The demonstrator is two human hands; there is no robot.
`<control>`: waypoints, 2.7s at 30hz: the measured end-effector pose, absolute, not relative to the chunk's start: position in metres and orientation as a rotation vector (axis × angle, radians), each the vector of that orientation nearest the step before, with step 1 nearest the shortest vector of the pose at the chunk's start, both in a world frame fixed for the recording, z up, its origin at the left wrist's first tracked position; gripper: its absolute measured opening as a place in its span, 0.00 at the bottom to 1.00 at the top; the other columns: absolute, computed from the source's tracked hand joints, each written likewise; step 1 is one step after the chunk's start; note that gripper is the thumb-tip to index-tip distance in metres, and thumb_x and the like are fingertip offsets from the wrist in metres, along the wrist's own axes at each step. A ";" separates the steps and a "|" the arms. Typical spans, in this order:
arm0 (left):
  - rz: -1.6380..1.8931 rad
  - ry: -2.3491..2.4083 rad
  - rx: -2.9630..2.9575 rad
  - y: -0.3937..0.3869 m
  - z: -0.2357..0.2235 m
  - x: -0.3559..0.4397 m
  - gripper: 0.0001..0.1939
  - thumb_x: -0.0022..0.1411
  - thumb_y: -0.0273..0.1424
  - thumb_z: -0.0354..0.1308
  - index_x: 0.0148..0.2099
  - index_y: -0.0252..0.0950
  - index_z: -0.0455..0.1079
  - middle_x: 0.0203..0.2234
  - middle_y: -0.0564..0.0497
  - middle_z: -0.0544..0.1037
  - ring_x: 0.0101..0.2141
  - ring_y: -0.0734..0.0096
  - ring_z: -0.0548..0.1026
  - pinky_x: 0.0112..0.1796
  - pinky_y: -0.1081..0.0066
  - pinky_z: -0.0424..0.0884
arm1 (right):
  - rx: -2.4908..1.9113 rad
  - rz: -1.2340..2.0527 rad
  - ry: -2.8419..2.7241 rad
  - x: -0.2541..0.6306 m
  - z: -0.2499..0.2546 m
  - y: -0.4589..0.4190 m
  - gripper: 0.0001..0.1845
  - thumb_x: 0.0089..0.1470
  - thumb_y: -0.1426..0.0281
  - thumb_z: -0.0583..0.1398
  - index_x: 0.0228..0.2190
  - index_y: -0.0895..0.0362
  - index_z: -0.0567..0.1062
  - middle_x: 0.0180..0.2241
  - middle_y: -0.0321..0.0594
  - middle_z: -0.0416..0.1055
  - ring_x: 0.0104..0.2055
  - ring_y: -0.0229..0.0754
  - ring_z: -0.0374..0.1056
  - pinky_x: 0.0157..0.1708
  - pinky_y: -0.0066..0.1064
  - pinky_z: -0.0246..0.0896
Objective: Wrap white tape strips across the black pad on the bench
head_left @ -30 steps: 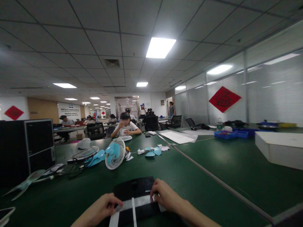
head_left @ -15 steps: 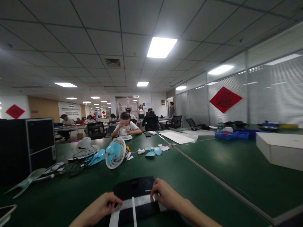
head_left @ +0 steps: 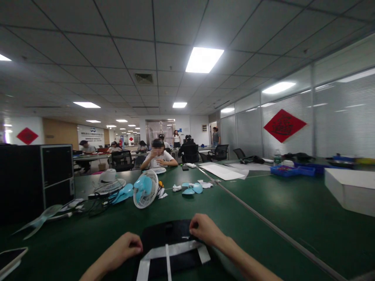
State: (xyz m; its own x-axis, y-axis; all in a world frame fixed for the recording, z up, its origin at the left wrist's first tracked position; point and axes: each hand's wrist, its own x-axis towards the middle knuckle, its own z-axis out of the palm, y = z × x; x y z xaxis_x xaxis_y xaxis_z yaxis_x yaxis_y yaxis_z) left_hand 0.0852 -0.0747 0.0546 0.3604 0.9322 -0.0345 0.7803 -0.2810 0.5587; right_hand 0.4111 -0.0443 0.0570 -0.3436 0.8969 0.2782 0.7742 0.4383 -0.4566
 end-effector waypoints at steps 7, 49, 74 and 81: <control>0.391 2.005 2.150 -0.040 0.027 0.039 0.11 0.59 0.33 0.45 0.35 0.36 0.68 0.35 0.47 0.77 0.36 0.64 0.74 0.36 0.69 0.65 | -1.260 0.173 -2.451 0.371 0.058 -0.024 0.19 0.46 0.68 0.61 0.42 0.57 0.77 0.41 0.44 0.74 0.42 0.44 0.69 0.42 0.29 0.61; 0.238 2.236 1.883 0.010 0.009 -0.023 0.11 0.59 0.33 0.44 0.36 0.35 0.65 0.41 0.40 0.77 0.40 0.59 0.76 0.35 0.67 0.68 | -2.089 -0.096 -1.644 0.649 0.055 -0.010 0.16 0.52 0.67 0.54 0.36 0.58 0.80 0.42 0.49 0.76 0.45 0.51 0.70 0.40 0.34 0.60; 0.347 2.246 1.922 -0.004 0.000 -0.019 0.13 0.63 0.34 0.41 0.34 0.38 0.65 0.35 0.45 0.78 0.35 0.63 0.76 0.33 0.69 0.66 | -2.128 -0.286 -1.591 0.636 0.050 -0.051 0.17 0.57 0.59 0.49 0.33 0.57 0.70 0.35 0.49 0.74 0.37 0.50 0.71 0.32 0.36 0.59; 0.363 2.222 1.871 -0.004 0.000 -0.018 0.13 0.63 0.34 0.42 0.37 0.37 0.66 0.38 0.43 0.77 0.37 0.62 0.76 0.35 0.67 0.67 | -2.234 0.076 -1.529 0.636 0.042 -0.110 0.21 0.53 0.50 0.49 0.28 0.53 0.68 0.30 0.47 0.76 0.32 0.53 0.72 0.29 0.38 0.58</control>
State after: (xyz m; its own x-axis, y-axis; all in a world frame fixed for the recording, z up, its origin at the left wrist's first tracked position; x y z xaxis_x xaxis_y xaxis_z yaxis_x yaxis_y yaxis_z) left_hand -0.0184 -0.0037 0.0002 -0.1695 0.9855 -0.0045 0.9328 0.1620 0.3218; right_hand 0.6364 -0.1100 0.0415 0.3903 0.9003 0.1925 0.8767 -0.2996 -0.3763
